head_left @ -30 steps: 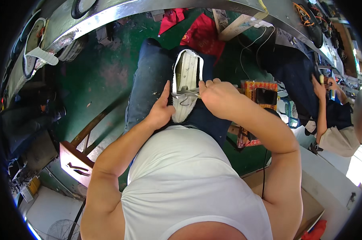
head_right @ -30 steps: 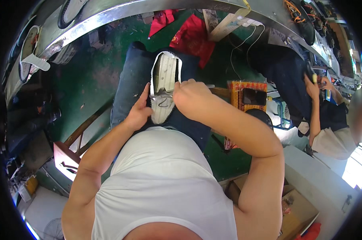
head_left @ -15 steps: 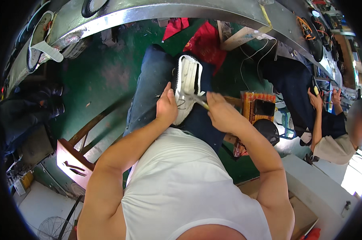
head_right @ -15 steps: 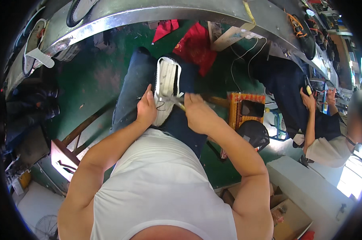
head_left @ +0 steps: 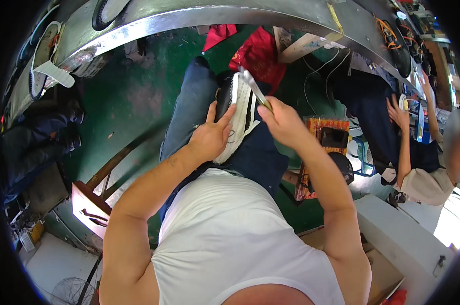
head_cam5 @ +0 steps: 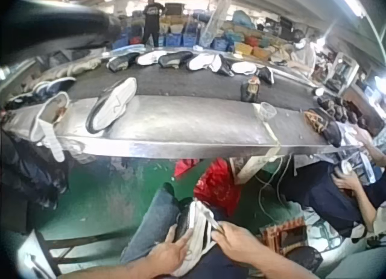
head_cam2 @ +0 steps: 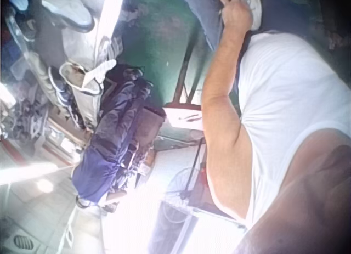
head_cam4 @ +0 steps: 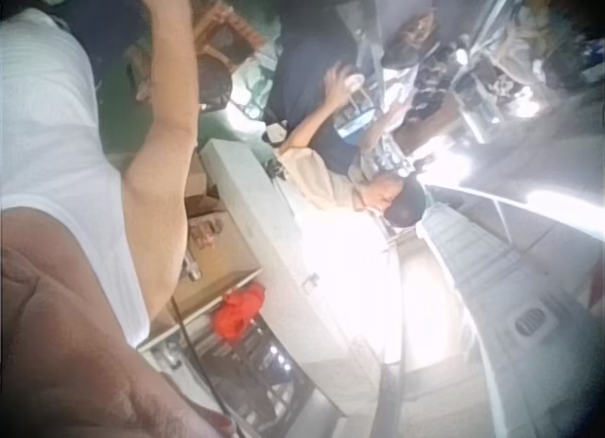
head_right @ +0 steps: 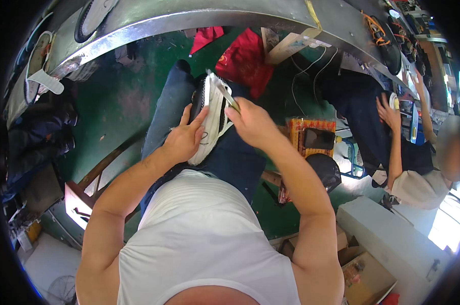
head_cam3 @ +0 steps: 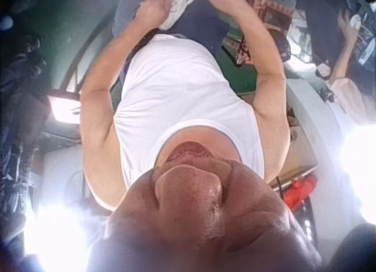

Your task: The recorder uses pliers to pull and secure the shoe upper to the last on a production line.

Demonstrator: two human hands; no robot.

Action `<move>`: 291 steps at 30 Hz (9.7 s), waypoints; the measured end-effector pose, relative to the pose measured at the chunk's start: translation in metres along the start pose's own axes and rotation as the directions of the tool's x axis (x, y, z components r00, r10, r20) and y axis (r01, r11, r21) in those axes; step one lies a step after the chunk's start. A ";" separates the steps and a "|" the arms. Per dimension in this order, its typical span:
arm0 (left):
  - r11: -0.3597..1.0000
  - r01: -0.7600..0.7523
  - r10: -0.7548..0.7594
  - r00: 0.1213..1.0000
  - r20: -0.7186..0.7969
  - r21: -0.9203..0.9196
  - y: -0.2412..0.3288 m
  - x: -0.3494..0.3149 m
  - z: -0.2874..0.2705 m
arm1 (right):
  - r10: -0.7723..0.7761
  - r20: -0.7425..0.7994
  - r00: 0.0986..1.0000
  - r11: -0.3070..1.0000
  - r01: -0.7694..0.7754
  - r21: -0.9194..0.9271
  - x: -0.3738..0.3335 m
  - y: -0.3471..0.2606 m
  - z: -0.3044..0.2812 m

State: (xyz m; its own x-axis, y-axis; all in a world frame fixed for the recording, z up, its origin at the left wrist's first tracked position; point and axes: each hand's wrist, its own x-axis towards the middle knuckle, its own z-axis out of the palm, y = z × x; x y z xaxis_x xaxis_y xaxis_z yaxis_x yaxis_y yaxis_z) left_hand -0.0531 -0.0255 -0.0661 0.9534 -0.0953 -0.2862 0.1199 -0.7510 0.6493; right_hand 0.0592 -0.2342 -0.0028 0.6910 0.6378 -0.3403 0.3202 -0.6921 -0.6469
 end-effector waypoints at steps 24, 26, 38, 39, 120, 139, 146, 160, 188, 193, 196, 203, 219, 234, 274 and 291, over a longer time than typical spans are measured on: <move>0.844 0.169 -0.201 0.980 -0.008 -0.509 0.024 0.076 -0.086 | 0.247 -0.035 0.968 0.785 -0.179 0.594 -0.075 0.028 0.042; 0.924 0.003 -0.033 0.997 -0.071 -0.383 -0.012 0.046 -0.032 | 0.242 0.030 0.970 0.843 -0.226 0.488 -0.080 0.032 0.043; 0.876 -0.159 -0.019 0.932 -0.361 -0.456 0.000 -0.040 0.000 | 0.146 0.586 0.797 0.962 0.023 -0.271 -0.020 -0.055 -0.036; 0.876 -0.161 -0.017 0.932 -0.362 -0.456 -0.003 -0.038 0.006 | 0.147 0.584 0.798 0.962 0.022 -0.273 -0.016 -0.053 -0.036; 0.773 0.029 -0.235 0.941 -0.243 -0.634 -0.103 0.154 -0.461 | 0.290 0.269 0.918 0.449 -0.379 0.809 -0.025 0.065 0.061; 0.720 -0.371 0.272 0.928 -0.254 -0.586 -0.020 0.005 -0.078 | -0.042 0.165 0.985 0.734 -0.082 0.675 -0.051 -0.049 0.039; 0.760 -0.293 0.220 0.956 -0.195 -0.580 -0.030 0.015 -0.083 | 0.111 0.264 0.958 0.817 -0.239 0.525 -0.029 -0.046 0.032; 0.625 -0.125 0.074 0.992 -0.102 -0.771 -0.043 0.050 -0.082 | 0.109 0.356 0.928 0.960 -0.191 0.204 -0.013 -0.057 -0.037; 0.097 0.089 0.002 0.996 0.090 -0.991 -0.023 -0.037 0.017 | -0.029 0.381 0.924 0.792 0.254 -0.555 -0.024 -0.065 0.000; -0.049 0.209 -0.527 0.825 0.203 -0.977 -0.003 -0.005 0.023 | -0.091 0.221 0.971 0.912 0.171 -0.373 -0.037 -0.024 0.056; 0.613 0.246 -0.550 0.815 -0.183 -0.751 -0.016 0.006 0.035 | -0.094 0.057 0.994 0.995 0.095 -0.012 -0.041 -0.019 0.065; 0.964 -0.104 -0.036 0.859 -0.511 -0.243 -0.024 0.002 0.045 | -0.328 -0.274 0.904 0.891 0.200 -0.408 -0.017 -0.007 0.042; 0.964 -0.221 0.175 0.946 -0.273 -0.149 -0.026 -0.020 0.006 | 0.014 0.024 1.000 0.999 -0.013 -0.037 0.020 0.017 0.021; 0.636 -0.372 0.261 0.928 -0.264 -0.676 0.051 -0.008 -0.156 | 0.422 -0.050 0.905 0.503 -0.188 0.844 -0.072 0.040 0.062; 0.919 0.151 -0.223 0.961 -0.165 -0.364 -0.016 0.002 0.034 | 0.000 0.036 0.999 0.989 0.006 -0.149 -0.031 0.014 0.025; 0.989 0.042 -0.029 0.995 -0.091 0.139 0.023 -0.002 0.014 | 0.017 0.091 0.996 0.995 -0.026 0.101 0.008 0.012 0.012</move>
State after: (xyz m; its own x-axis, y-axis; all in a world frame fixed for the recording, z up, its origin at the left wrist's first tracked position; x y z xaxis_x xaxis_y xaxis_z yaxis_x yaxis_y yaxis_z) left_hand -0.0566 -0.0518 -0.0604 0.9708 -0.0136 -0.2396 0.1197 -0.8379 0.5326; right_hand 0.0607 -0.2331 -0.0217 0.6346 0.6540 -0.4119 0.2347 -0.6708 -0.7035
